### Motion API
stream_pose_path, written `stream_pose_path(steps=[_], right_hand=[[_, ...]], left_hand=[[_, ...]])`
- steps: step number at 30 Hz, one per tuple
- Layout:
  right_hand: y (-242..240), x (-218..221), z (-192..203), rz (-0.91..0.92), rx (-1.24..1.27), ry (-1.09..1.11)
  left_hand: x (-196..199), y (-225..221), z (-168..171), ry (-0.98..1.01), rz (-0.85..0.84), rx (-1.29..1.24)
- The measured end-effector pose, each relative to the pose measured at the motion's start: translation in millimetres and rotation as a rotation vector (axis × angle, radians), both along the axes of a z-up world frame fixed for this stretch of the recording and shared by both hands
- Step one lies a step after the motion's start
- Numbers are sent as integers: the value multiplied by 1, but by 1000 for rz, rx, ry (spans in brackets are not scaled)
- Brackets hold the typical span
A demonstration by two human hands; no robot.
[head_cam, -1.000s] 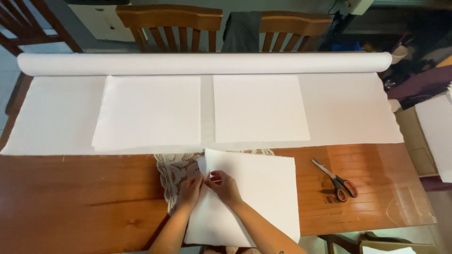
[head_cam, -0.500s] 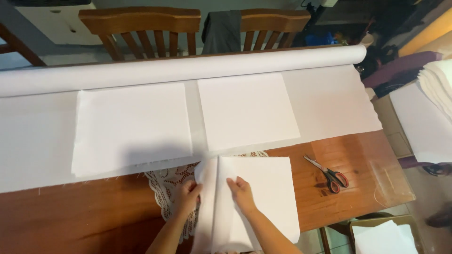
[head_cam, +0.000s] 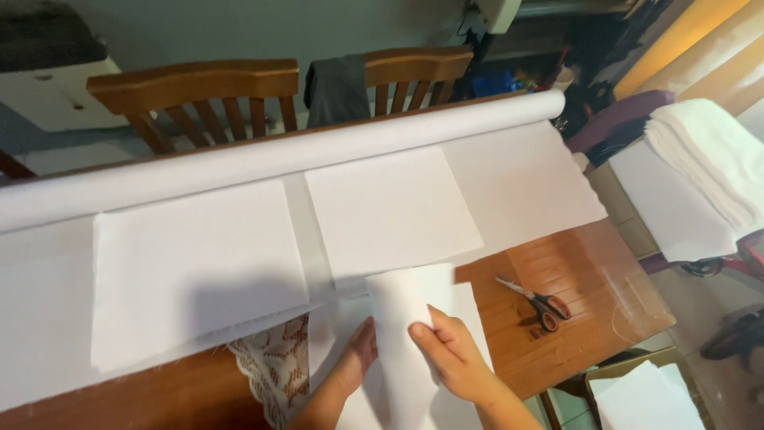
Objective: Unrolling fabric from a large roll and cutting it into individual sheets using scissors on a wooden table.
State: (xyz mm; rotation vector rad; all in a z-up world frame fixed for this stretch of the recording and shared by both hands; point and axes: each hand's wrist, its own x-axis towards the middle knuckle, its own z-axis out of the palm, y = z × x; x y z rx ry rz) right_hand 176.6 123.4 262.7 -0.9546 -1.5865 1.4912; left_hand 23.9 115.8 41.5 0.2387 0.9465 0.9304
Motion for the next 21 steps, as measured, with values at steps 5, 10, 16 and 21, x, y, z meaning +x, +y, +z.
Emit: stream_pose_path(steps=[5, 10, 16, 21], right_hand=[[58, 72, -28, -212, 7, 176], [164, 106, -16, -175, -63, 156], [328, 145, -171, -456, -77, -419], [432, 146, -309, -515, -175, -562]], left_hand=[[-11, 29, -2, -272, 106, -95], [-50, 75, -17, -46, 284, -67], [-96, 196, -94, 394, 529, 30], [-123, 290, -157, 1222, 287, -81]])
